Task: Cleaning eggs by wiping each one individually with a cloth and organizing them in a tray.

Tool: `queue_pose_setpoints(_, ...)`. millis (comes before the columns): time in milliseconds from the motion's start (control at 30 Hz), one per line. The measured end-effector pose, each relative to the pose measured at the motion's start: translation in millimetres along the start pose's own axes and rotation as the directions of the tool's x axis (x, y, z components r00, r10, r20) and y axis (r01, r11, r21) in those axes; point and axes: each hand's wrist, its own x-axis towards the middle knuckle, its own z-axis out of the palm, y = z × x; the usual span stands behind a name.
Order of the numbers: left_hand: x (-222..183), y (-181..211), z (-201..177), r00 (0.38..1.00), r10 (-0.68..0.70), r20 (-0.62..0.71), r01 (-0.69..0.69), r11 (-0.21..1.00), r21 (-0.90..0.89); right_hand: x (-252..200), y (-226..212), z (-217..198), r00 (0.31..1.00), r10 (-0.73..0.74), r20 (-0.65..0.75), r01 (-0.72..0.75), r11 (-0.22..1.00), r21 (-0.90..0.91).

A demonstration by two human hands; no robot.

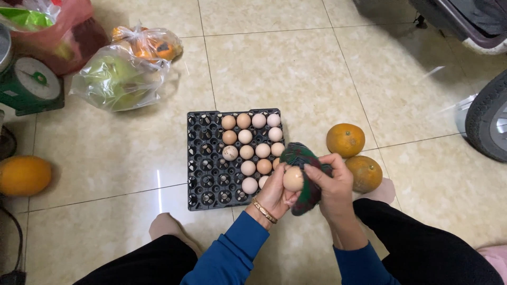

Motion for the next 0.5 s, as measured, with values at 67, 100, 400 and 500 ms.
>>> queue_pose_setpoints(67, -1.7, -1.0, 2.5, 0.999, -0.044, 0.014, 0.044, 0.999, -0.012, 0.2, -6.7, -1.8, 0.999, 0.028, 0.024, -0.028, 1.0, 0.005)
queue_pose_setpoints(100, -2.3, -1.3, 4.0, 0.996, -0.088, 0.032, 0.088, 0.996, -0.023, 0.7, -10.4, -2.5, 0.997, 0.054, 0.046, -0.055, 0.998, 0.007)
queue_pose_setpoints(400, -6.3, 0.9, 5.3, 0.996, -0.062, 0.07, 0.058, 0.996, 0.062, 6.1, -3.2, -13.6, 0.994, 0.093, 0.051, -0.095, 0.995, 0.02)
queue_pose_setpoints(500, -17.1, 4.8, 15.4, 0.984, -0.13, 0.124, 0.135, 0.99, -0.031, -5.2, -20.6, -9.9, 0.988, 0.097, 0.121, -0.094, 0.995, -0.032)
